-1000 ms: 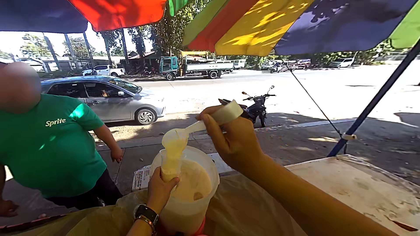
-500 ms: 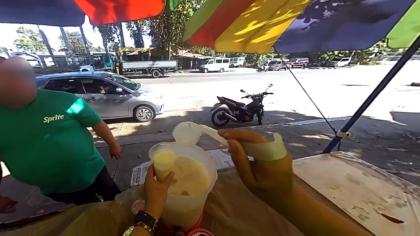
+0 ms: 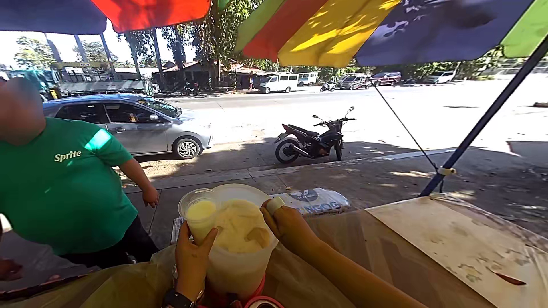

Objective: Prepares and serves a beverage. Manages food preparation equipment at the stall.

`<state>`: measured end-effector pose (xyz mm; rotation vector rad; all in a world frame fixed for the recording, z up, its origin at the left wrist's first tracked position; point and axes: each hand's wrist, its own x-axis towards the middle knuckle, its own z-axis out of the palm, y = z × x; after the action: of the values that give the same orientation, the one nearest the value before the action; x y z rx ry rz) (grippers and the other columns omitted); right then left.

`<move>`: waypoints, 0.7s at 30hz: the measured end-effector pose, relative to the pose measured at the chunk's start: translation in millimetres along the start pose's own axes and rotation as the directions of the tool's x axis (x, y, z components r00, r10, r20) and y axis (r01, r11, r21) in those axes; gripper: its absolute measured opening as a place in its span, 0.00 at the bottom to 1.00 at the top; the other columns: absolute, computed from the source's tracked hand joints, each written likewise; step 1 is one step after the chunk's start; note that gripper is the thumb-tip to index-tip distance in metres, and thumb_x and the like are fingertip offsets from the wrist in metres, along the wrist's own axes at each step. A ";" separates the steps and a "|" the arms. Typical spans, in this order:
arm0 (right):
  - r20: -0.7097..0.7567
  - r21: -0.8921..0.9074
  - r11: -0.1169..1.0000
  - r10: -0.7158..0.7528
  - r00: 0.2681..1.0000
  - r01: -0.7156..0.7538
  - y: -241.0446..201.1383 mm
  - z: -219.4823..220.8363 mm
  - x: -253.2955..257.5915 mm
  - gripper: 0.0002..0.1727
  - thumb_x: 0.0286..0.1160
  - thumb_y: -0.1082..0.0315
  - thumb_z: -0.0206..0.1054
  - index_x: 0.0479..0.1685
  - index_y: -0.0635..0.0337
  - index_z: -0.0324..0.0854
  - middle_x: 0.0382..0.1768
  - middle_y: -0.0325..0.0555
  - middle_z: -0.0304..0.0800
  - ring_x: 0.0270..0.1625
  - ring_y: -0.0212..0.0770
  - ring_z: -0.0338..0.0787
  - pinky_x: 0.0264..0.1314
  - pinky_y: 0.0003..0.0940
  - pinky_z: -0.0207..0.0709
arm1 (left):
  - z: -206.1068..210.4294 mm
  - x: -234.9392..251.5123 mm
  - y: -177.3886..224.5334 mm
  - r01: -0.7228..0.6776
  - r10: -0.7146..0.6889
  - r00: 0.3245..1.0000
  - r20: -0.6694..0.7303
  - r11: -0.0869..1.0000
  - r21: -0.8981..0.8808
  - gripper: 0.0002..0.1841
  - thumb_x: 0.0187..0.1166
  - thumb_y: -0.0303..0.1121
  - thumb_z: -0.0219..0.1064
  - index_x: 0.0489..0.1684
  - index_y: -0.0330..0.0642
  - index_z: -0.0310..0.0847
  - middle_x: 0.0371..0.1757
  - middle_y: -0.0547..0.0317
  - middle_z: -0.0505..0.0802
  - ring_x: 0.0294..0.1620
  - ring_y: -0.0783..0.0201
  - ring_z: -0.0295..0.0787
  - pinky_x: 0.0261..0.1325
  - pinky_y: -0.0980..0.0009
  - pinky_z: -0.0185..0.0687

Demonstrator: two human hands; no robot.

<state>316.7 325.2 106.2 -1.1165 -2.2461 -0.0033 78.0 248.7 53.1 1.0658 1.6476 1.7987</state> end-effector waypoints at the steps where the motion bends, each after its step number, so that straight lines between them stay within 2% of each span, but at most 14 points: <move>1: 0.057 0.004 0.999 0.051 0.997 -0.052 -0.7 1.4 3.5 0.21 0.91 0.55 0.51 0.43 0.61 0.85 0.29 0.48 0.88 0.36 0.46 0.92 0.42 0.43 0.85 | -0.3 -0.8 0.5 -0.001 0.001 1.000 -0.003 1.000 -0.008 0.43 0.58 0.33 0.87 0.77 0.33 0.70 0.63 0.45 0.88 0.61 0.60 0.89 0.62 0.64 0.88; 6: 0.272 0.001 0.981 0.186 0.944 -0.193 4.3 17.4 11.4 0.24 0.94 0.52 0.46 0.52 0.61 0.84 0.36 0.51 0.89 0.43 0.49 0.91 0.50 0.46 0.83 | -3.2 -5.0 4.0 -0.001 0.001 1.000 -0.001 1.000 -0.020 0.42 0.57 0.32 0.87 0.75 0.33 0.70 0.61 0.46 0.89 0.60 0.61 0.89 0.60 0.66 0.88; 8: 0.252 0.036 0.986 0.147 0.957 -0.161 3.2 14.3 8.4 0.23 0.94 0.53 0.47 0.52 0.61 0.84 0.35 0.51 0.88 0.41 0.48 0.91 0.49 0.45 0.83 | -6.1 -6.8 6.3 -0.001 0.001 1.000 0.005 1.000 -0.016 0.41 0.58 0.33 0.87 0.75 0.32 0.71 0.61 0.46 0.89 0.61 0.61 0.89 0.62 0.66 0.87; 11: 0.021 0.045 0.998 -0.042 0.999 0.041 -0.2 -2.6 -1.6 0.21 0.91 0.55 0.51 0.46 0.58 0.87 0.31 0.45 0.89 0.37 0.42 0.92 0.43 0.41 0.86 | -9.6 -7.5 6.7 -0.019 0.018 1.000 -0.015 1.000 -0.007 0.41 0.56 0.34 0.87 0.73 0.31 0.72 0.60 0.46 0.89 0.60 0.62 0.89 0.60 0.67 0.87; 12: -0.068 0.026 0.991 -0.131 0.989 0.133 -0.7 -9.4 -5.8 0.20 0.90 0.56 0.52 0.44 0.57 0.87 0.32 0.43 0.90 0.37 0.40 0.92 0.42 0.38 0.87 | -10.6 -7.9 6.4 -0.019 0.019 1.000 -0.020 1.000 -0.005 0.41 0.56 0.34 0.87 0.73 0.31 0.72 0.60 0.46 0.89 0.60 0.62 0.89 0.59 0.68 0.88; 14: -0.184 -0.001 0.952 -0.302 0.935 0.307 -0.1 -24.9 -15.2 0.17 0.89 0.58 0.55 0.47 0.56 0.89 0.38 0.40 0.94 0.42 0.35 0.94 0.48 0.33 0.89 | -11.6 -8.7 4.3 -0.018 0.018 1.000 -0.026 1.000 -0.017 0.42 0.56 0.33 0.87 0.74 0.31 0.71 0.61 0.45 0.89 0.60 0.62 0.89 0.59 0.68 0.88; 16: -0.215 0.006 0.898 -0.429 0.877 0.440 -0.6 -40.0 -26.1 0.14 0.90 0.59 0.56 0.51 0.55 0.86 0.47 0.40 0.95 0.50 0.33 0.94 0.54 0.29 0.88 | -11.4 -8.7 0.7 -0.028 0.027 0.999 -0.032 0.999 -0.022 0.43 0.55 0.34 0.87 0.74 0.31 0.71 0.61 0.46 0.89 0.60 0.63 0.89 0.60 0.69 0.88; 17: -0.213 0.008 0.873 -0.476 0.853 0.488 -1.3 -44.8 -31.4 0.13 0.91 0.59 0.57 0.53 0.54 0.84 0.49 0.41 0.95 0.51 0.35 0.94 0.54 0.28 0.87 | -11.5 -8.6 -0.3 -0.030 0.029 0.999 -0.035 0.999 -0.023 0.43 0.54 0.35 0.87 0.74 0.31 0.71 0.61 0.46 0.90 0.60 0.63 0.90 0.60 0.69 0.88; 21: -0.180 0.000 0.834 -0.542 0.821 0.551 1.6 -42.6 -39.2 0.12 0.91 0.59 0.57 0.53 0.53 0.83 0.50 0.43 0.95 0.48 0.38 0.94 0.51 0.29 0.87 | -10.4 -10.1 -1.3 -0.014 0.013 1.000 -0.027 0.999 -0.030 0.43 0.56 0.34 0.87 0.75 0.32 0.71 0.61 0.46 0.89 0.61 0.63 0.89 0.60 0.69 0.87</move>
<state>357.9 286.7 119.3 -0.3858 -2.3120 -0.2676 75.3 234.7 49.8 1.0464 1.6274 1.8487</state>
